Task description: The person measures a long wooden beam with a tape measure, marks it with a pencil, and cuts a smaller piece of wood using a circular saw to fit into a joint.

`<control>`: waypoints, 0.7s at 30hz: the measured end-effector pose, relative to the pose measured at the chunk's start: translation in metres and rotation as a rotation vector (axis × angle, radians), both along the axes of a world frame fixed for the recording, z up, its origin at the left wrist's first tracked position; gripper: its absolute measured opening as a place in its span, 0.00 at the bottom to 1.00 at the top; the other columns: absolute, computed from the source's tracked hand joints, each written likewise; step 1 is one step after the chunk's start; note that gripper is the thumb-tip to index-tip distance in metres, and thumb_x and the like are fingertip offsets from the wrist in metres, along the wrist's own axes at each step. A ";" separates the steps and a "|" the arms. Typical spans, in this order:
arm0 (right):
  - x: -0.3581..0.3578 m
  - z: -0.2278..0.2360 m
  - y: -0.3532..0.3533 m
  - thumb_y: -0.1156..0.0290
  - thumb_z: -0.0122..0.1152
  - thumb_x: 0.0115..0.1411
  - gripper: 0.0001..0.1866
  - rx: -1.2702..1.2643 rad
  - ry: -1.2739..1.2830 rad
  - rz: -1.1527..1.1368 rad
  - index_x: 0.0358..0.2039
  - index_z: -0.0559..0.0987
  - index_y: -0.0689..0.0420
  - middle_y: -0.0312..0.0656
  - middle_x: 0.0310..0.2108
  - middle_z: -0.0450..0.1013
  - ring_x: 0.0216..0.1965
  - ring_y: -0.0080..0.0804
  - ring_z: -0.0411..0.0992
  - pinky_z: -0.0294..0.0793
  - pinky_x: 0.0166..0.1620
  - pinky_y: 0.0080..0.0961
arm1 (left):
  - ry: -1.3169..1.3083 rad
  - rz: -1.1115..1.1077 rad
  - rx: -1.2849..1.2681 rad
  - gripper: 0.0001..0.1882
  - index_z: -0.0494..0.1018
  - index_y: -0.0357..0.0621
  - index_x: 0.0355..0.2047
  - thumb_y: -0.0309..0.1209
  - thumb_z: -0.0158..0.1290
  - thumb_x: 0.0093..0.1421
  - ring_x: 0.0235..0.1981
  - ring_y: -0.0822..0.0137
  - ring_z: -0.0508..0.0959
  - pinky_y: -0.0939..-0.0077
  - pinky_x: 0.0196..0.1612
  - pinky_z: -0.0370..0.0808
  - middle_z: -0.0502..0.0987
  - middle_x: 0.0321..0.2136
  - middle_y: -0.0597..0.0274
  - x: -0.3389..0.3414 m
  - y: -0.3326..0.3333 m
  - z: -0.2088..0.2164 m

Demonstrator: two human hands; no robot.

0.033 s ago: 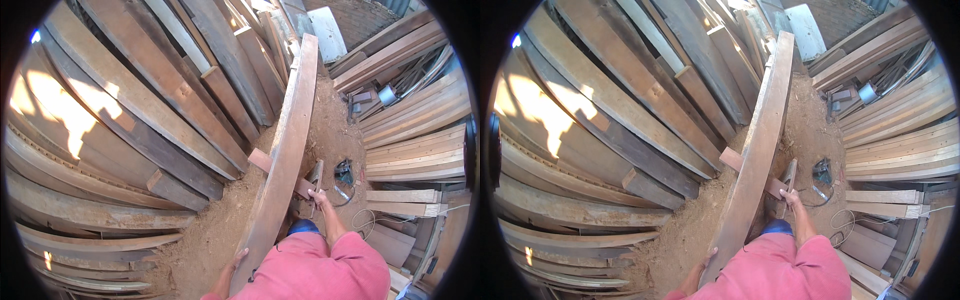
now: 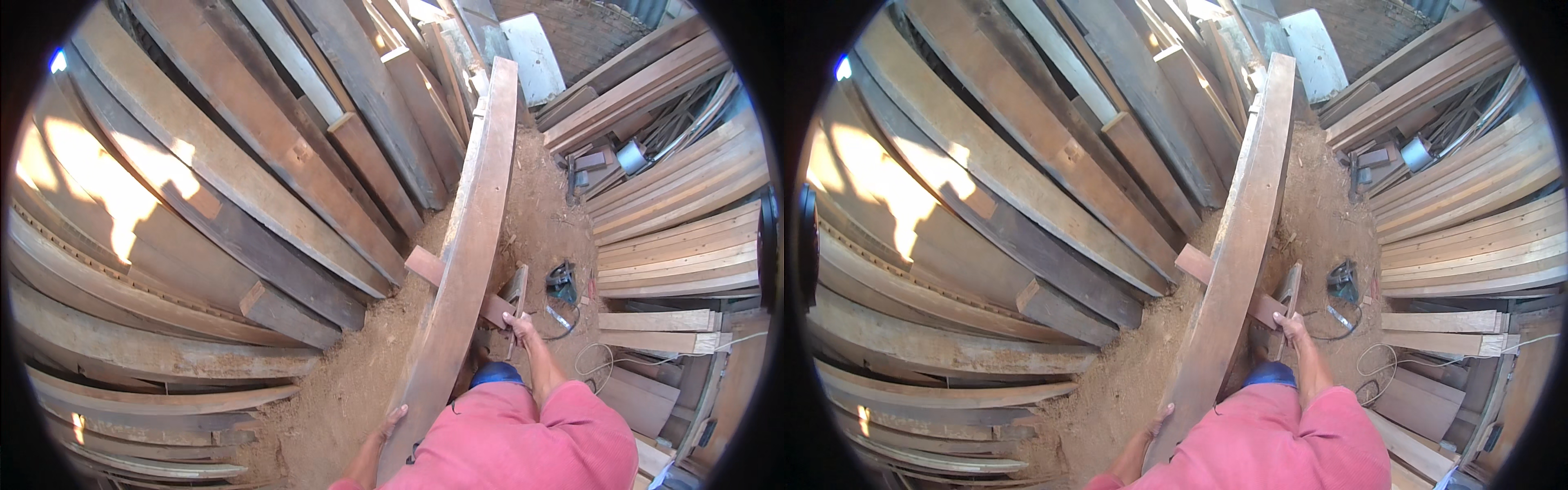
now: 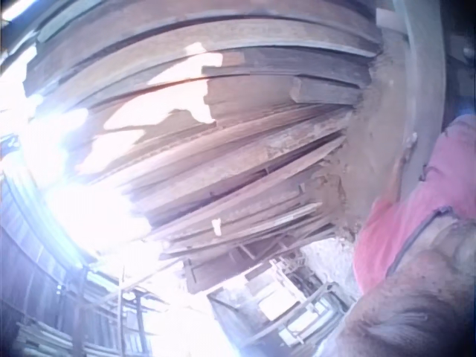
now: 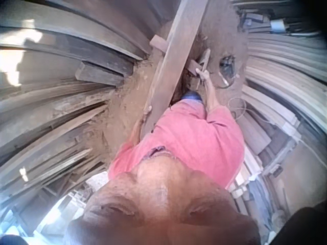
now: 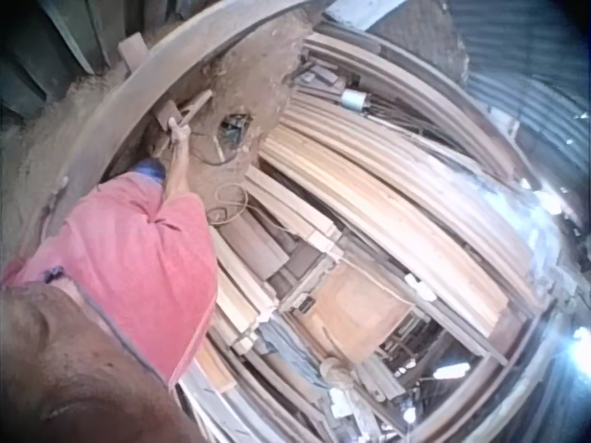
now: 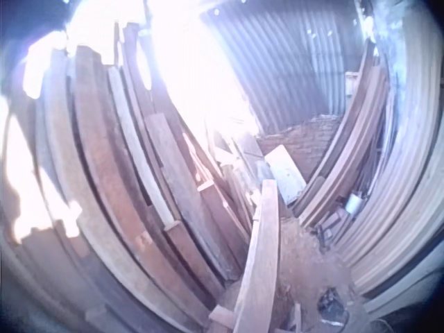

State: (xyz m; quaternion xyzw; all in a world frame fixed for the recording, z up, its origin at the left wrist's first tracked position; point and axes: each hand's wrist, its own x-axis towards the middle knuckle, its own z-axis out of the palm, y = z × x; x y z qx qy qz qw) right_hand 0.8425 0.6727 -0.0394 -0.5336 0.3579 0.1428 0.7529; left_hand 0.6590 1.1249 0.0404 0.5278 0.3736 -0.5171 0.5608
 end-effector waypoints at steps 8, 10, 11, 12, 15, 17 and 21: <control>0.005 0.000 0.000 0.67 0.70 0.58 0.20 -0.008 0.041 0.029 0.46 0.78 0.66 0.46 0.38 0.79 0.35 0.38 0.78 0.80 0.38 0.37 | -0.059 -0.175 0.129 0.63 0.48 0.39 0.72 0.69 0.58 0.49 0.67 0.48 0.62 0.56 0.67 0.58 0.57 0.69 0.45 0.031 -0.008 -0.014; 0.003 -0.005 0.002 0.67 0.70 0.58 0.19 -0.013 0.031 -0.043 0.44 0.77 0.67 0.48 0.37 0.78 0.32 0.38 0.78 0.80 0.34 0.37 | -0.088 -0.222 0.170 0.63 0.48 0.40 0.72 0.69 0.58 0.49 0.66 0.48 0.62 0.56 0.67 0.58 0.57 0.69 0.44 0.021 -0.001 -0.012; 0.000 -0.015 -0.001 0.68 0.70 0.58 0.19 -0.040 0.028 -0.083 0.44 0.77 0.68 0.49 0.36 0.78 0.31 0.38 0.78 0.80 0.32 0.38 | -0.090 -0.240 0.175 0.63 0.49 0.40 0.72 0.69 0.58 0.49 0.66 0.48 0.62 0.56 0.67 0.58 0.57 0.69 0.44 0.015 0.004 -0.009; -0.002 -0.023 -0.007 0.68 0.70 0.59 0.19 -0.066 0.024 -0.125 0.43 0.76 0.68 0.49 0.36 0.78 0.30 0.38 0.78 0.80 0.31 0.38 | -0.075 -0.262 0.172 0.63 0.50 0.41 0.72 0.69 0.59 0.48 0.66 0.47 0.62 0.55 0.67 0.59 0.58 0.68 0.43 0.004 0.013 -0.002; 0.006 -0.010 0.016 0.70 0.68 0.59 0.18 -0.095 0.099 -0.155 0.44 0.74 0.67 0.46 0.33 0.77 0.31 0.38 0.78 0.82 0.32 0.41 | -0.013 -0.249 0.200 0.62 0.52 0.42 0.72 0.69 0.60 0.47 0.65 0.45 0.63 0.53 0.66 0.59 0.60 0.67 0.41 -0.045 0.048 0.023; 0.005 -0.012 0.022 0.69 0.68 0.59 0.19 -0.120 0.096 -0.191 0.44 0.74 0.68 0.47 0.34 0.77 0.31 0.39 0.78 0.81 0.30 0.41 | 0.016 -0.184 0.171 0.62 0.52 0.42 0.72 0.69 0.60 0.47 0.65 0.45 0.64 0.53 0.66 0.59 0.60 0.67 0.41 -0.069 0.063 0.027; -0.005 -0.056 -0.014 0.68 0.69 0.59 0.20 -0.228 0.143 -0.197 0.44 0.73 0.67 0.48 0.34 0.77 0.30 0.39 0.77 0.80 0.29 0.42 | 0.012 -0.113 0.055 0.62 0.53 0.43 0.72 0.70 0.59 0.47 0.65 0.45 0.64 0.52 0.66 0.60 0.61 0.67 0.41 -0.065 0.052 0.003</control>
